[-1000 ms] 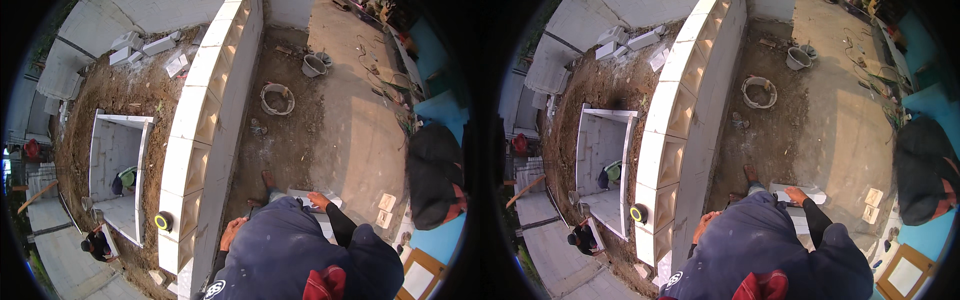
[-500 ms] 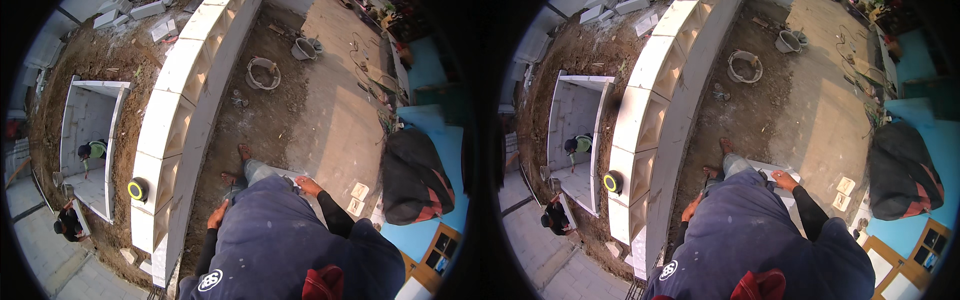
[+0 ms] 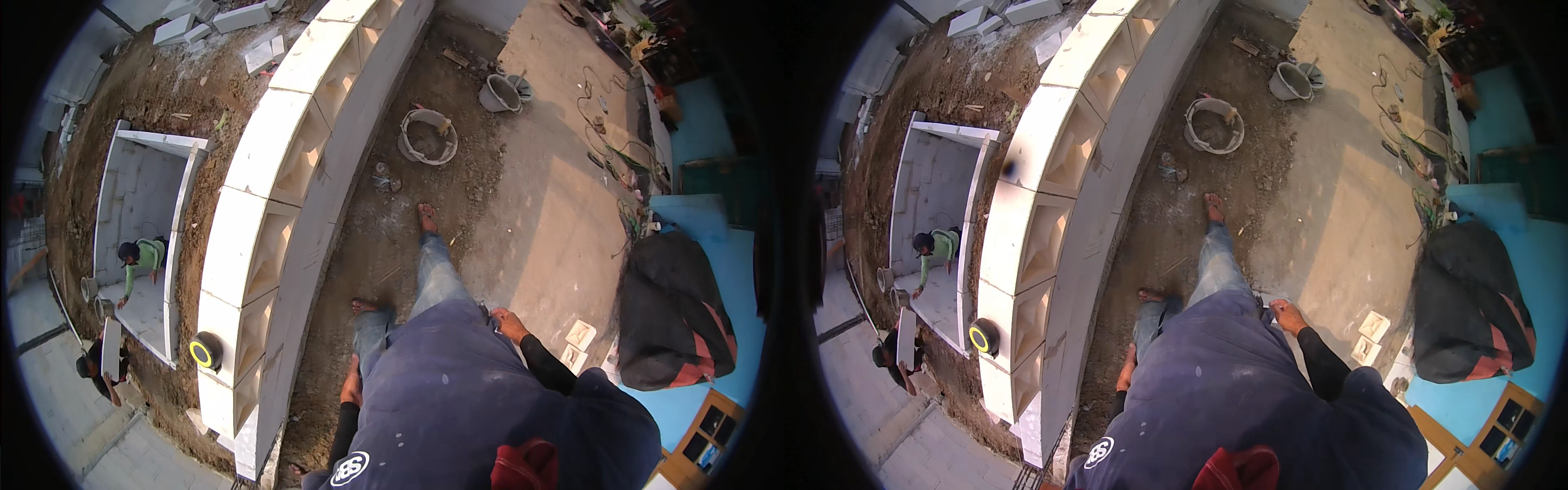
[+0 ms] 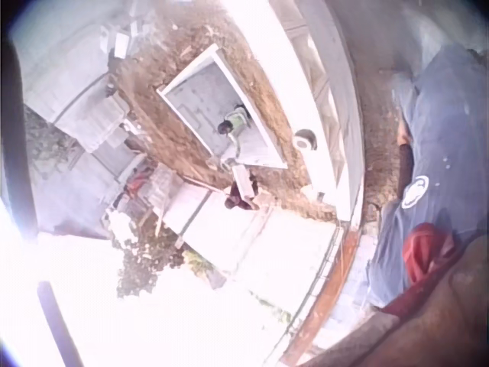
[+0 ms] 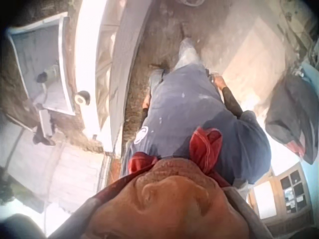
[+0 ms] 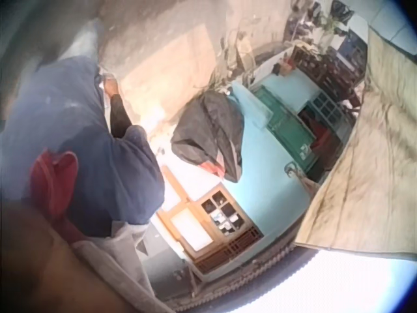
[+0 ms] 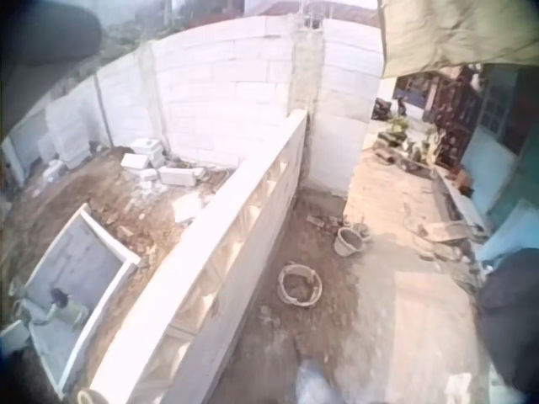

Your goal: The person places a rectangular white block onto a row of existing blocks, taps it into place with a hammer, and then applies mortar to the seam using a trowel.

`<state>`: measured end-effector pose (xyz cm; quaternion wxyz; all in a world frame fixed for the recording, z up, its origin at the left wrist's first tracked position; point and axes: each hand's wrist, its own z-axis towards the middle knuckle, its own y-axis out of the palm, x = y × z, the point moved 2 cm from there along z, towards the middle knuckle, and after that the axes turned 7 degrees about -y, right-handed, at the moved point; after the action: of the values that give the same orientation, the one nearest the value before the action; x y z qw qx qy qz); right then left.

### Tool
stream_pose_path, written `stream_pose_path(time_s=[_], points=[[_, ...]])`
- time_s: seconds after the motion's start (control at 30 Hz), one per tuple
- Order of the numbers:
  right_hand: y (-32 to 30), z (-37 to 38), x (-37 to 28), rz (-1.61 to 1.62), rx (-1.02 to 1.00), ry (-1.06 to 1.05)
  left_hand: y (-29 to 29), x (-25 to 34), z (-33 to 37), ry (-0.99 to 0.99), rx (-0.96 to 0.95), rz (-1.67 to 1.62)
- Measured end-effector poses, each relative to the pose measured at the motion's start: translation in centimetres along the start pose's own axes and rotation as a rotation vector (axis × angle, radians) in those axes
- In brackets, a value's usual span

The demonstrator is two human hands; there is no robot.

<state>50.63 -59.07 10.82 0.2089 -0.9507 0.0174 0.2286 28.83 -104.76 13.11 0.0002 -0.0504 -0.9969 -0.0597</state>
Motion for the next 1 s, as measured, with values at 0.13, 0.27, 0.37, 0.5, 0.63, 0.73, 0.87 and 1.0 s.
stream_pose_path(time_s=[0.13, 0.27, 0.37, 0.5, 0.63, 0.73, 0.87, 1.0], points=[[-7.1, 9.1, -8.6, -0.183, 0.081, -0.149, 4.5, -0.5, 4.8, -0.196, -0.174, -0.316], [-12.6, 26.0, -16.9, -0.194, 0.107, -0.363, 11.5, 0.0, 6.6, -0.227, -0.101, -0.236], [-13.5, 36.1, -26.8, -0.015, 0.029, -0.397, 16.1, -0.6, 4.6, -0.146, 0.06, -0.035], [-12.0, 47.1, -30.9, 0.212, -0.114, -0.36, 20.6, 1.0, 1.0, -0.117, 0.216, 0.275], [-10.4, 54.0, -36.1, 0.354, -0.137, -0.22, 24.0, 2.9, -1.2, -0.124, 0.312, 0.447], [-6.6, 59.8, -38.3, 0.256, -0.139, -0.336, 26.3, 3.4, -1.9, -0.142, 0.366, 0.489], [-1.8, 71.1, -36.6, -0.422, 0.026, -0.701, 27.3, 4.7, -1.6, -0.169, 0.376, 0.587], [-3.0, 78.2, -34.9, -0.128, 0.08, -0.46, 23.0, 10.1, -3.3, -0.138, 0.388, 0.725]])
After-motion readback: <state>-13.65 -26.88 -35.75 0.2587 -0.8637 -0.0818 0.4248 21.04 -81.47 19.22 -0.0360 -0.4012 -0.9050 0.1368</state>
